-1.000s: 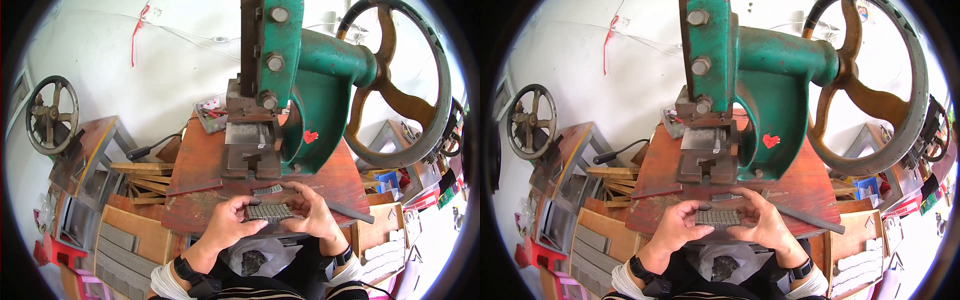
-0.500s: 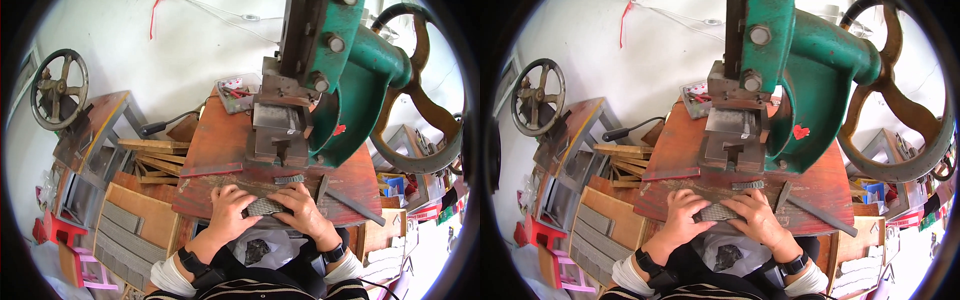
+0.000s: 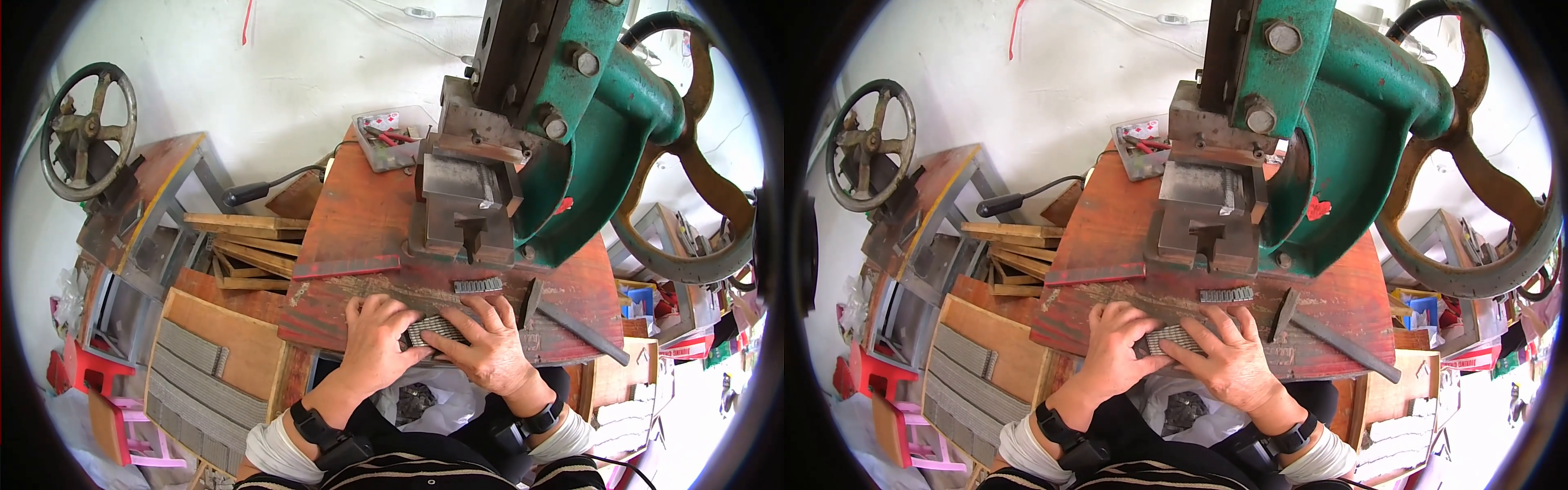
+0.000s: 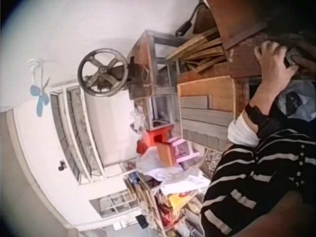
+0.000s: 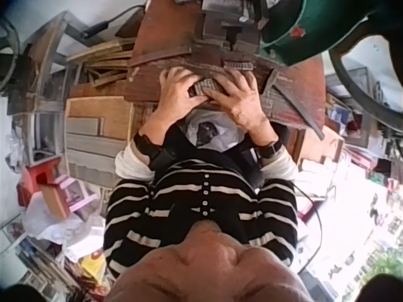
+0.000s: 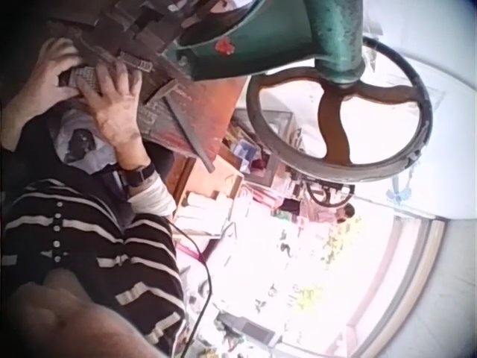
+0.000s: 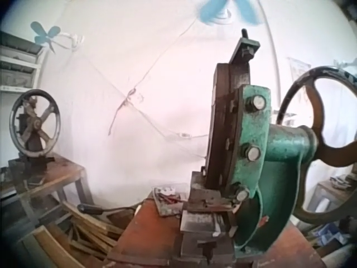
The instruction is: Operating a manual press machine to form or mark small metal components.
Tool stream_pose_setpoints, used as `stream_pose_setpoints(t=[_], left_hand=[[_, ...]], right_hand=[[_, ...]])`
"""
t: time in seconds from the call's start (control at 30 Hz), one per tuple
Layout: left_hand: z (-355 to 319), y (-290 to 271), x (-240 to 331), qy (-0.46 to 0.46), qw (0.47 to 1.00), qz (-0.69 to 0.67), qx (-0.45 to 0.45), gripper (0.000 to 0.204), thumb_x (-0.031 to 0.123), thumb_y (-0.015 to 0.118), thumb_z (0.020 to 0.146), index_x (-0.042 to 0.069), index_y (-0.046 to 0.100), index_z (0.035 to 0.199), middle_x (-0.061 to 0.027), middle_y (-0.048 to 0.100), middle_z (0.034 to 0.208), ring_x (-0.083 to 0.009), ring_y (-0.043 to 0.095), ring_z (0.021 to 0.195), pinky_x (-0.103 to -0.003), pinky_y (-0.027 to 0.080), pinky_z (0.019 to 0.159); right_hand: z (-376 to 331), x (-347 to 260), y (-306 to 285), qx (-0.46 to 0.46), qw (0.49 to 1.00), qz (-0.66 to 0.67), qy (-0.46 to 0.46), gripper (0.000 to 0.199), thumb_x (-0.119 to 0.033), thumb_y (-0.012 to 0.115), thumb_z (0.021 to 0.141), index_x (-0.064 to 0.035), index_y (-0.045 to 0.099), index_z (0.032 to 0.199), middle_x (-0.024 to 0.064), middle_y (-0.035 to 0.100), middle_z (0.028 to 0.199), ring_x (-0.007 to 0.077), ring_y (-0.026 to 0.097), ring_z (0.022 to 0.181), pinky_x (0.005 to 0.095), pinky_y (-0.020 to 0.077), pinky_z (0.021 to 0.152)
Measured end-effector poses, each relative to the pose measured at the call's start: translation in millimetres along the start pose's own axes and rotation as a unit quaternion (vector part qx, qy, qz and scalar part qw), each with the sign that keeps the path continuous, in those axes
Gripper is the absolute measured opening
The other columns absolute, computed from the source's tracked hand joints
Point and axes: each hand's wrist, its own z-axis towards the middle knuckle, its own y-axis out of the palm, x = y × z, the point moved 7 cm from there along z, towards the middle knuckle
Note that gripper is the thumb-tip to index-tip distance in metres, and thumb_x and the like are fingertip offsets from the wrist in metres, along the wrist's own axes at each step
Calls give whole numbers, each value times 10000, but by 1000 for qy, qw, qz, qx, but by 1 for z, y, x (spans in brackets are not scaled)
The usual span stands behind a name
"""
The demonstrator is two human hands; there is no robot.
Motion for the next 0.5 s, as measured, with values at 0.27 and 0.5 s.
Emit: stream_pose_setpoints(t=[0.27,0.5], left_hand=[[0,0,-1,8,1000,7,5,463,272,859,598,78,698,986,-22,627,982,-254,522,1050,-488,296,983],[1,0,0,10,1000,4,10,468,287,873,592,75,703,974,-21,634,958,-251,526,1042,-485,295,980]], right_hand=[[-1,-4,0,8,999,2,-30,404,-240,617,728,-242,713,1121,20,586,1188,256,506,1150,469,351,992],[-17,12,-7,23,999,-32,-10,406,-239,606,705,-246,726,1093,24,606,1157,266,514,1126,464,375,954]])
